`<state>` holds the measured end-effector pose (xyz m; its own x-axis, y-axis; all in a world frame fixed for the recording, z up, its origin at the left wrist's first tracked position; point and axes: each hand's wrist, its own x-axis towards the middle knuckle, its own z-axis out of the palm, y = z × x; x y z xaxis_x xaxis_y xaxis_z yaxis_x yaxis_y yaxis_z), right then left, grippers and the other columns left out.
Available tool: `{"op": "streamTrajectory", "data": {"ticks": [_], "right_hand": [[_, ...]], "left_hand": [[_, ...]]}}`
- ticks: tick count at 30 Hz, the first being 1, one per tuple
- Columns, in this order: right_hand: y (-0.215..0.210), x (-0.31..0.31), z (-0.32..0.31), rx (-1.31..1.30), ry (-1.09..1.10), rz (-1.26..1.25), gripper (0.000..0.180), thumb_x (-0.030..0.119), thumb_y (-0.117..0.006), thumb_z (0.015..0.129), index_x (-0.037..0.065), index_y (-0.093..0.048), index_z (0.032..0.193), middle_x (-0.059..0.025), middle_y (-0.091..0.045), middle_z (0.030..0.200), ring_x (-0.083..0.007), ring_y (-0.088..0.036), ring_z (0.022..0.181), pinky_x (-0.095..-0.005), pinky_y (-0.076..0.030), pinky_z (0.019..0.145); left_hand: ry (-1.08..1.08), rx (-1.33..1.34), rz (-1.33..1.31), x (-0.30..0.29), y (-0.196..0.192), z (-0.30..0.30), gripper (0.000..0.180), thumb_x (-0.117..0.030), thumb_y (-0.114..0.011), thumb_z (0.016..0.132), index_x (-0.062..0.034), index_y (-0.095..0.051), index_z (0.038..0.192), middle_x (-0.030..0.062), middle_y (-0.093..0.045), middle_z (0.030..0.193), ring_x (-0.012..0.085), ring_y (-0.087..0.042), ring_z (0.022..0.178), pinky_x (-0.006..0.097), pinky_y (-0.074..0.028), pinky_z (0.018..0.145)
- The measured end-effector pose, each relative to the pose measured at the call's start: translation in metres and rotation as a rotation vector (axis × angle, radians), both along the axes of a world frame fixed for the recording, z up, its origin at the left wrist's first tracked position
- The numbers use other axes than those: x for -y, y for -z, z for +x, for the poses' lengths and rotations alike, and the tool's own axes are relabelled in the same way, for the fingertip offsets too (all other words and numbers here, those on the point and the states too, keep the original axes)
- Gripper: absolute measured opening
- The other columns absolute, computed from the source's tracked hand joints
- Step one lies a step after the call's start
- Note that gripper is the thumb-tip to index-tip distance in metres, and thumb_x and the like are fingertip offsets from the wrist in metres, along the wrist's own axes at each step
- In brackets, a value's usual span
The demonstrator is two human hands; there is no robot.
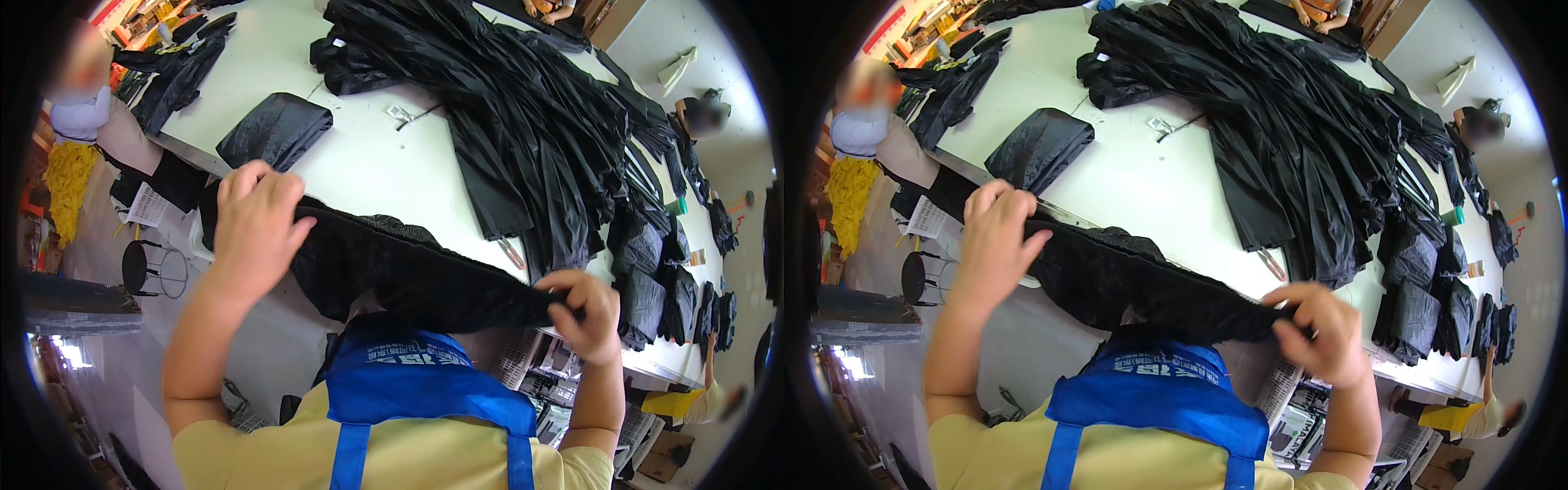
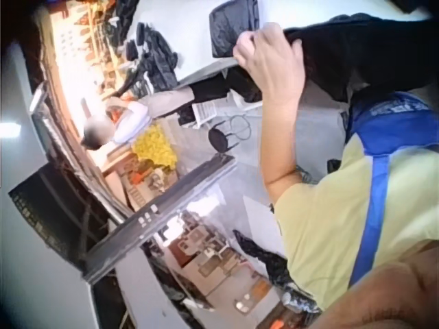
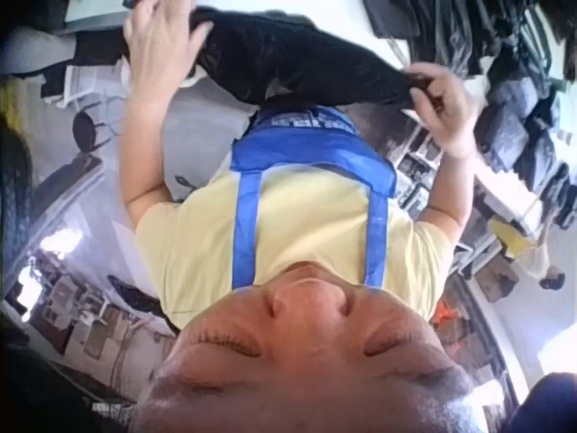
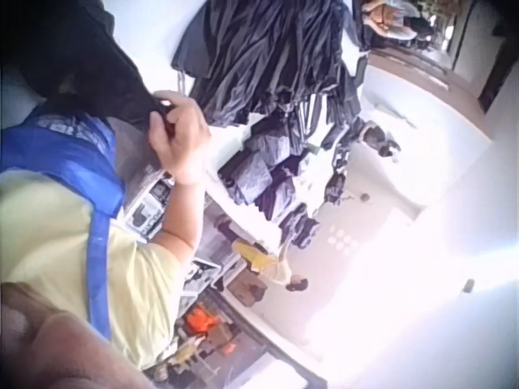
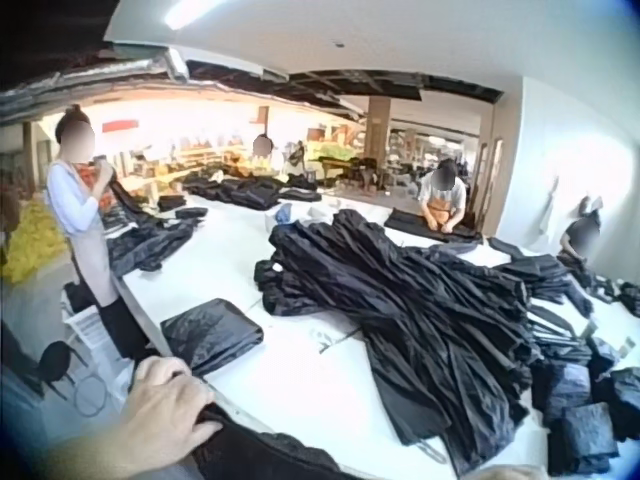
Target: The person trims excess black fabric pieces on a worktable using shears. They repeatedly pick up fabric, align edges, cut along seams, and place trimmed pieces aside. The process continues with multiple fabric items handled one at a time.
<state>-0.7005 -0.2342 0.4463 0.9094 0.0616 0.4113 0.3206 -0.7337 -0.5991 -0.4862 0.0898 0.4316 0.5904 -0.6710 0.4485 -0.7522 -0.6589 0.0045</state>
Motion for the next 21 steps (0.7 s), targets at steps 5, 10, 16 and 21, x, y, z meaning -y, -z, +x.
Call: {"op": "streamTrajectory", "data": {"ticks": [5, 10, 16, 21], "right_hand": [[-0.027, -0.041, 0.010, 0.111, -0.314, 0.013, 0.033, 0.001, -0.074, 0.074, 0.006, -0.042, 0.068, -0.0202, -0.070, 0.085, -0.0287, -0.068, 0.062, -0.0335, -0.054, 0.052], [-0.039, -0.058, -0.005, 0.159, -0.279, -0.079, 0.037, 0.002, -0.076, 0.071, 0.009, -0.040, 0.064, -0.0189, -0.070, 0.085, -0.0278, -0.067, 0.060, -0.0327, -0.054, 0.051], [-0.045, -0.077, -0.018, 0.120, -0.724, -0.058, 0.014, 0.004, -0.067, 0.078, 0.002, -0.054, 0.074, -0.0285, -0.066, 0.101, -0.0238, -0.067, 0.061, -0.0285, -0.056, 0.048], [-0.035, -0.095, -0.006, -0.026, -0.915, 0.026, 0.017, 0.013, -0.065, 0.087, -0.003, -0.063, 0.093, -0.0285, -0.064, 0.108, -0.0264, -0.066, 0.070, -0.0316, -0.058, 0.063]], "left_hand": [[0.593, -0.328, -0.157, 0.043, 0.014, -0.046, 0.089, -0.027, -0.086, 0.060, -0.0084, -0.041, 0.134, 0.0106, -0.051, 0.130, 0.0332, -0.043, 0.130, 0.059, -0.013, 0.115], [0.659, -0.471, -0.390, 0.041, 0.041, -0.045, 0.031, -0.019, -0.082, 0.059, -0.0166, -0.062, 0.082, -0.0004, -0.052, 0.088, 0.0239, -0.054, 0.093, 0.056, -0.025, 0.110], [0.597, -0.115, -0.686, 0.029, 0.054, -0.057, 0.015, -0.007, -0.067, 0.070, -0.0181, -0.060, 0.077, -0.0018, -0.052, 0.079, 0.0193, -0.057, 0.079, 0.048, -0.026, 0.110], [0.597, -0.018, -0.802, 0.031, 0.062, -0.062, 0.015, -0.004, -0.063, 0.071, -0.0165, -0.056, 0.074, -0.0022, -0.051, 0.075, 0.0178, -0.056, 0.071, 0.045, -0.033, 0.103]]}}
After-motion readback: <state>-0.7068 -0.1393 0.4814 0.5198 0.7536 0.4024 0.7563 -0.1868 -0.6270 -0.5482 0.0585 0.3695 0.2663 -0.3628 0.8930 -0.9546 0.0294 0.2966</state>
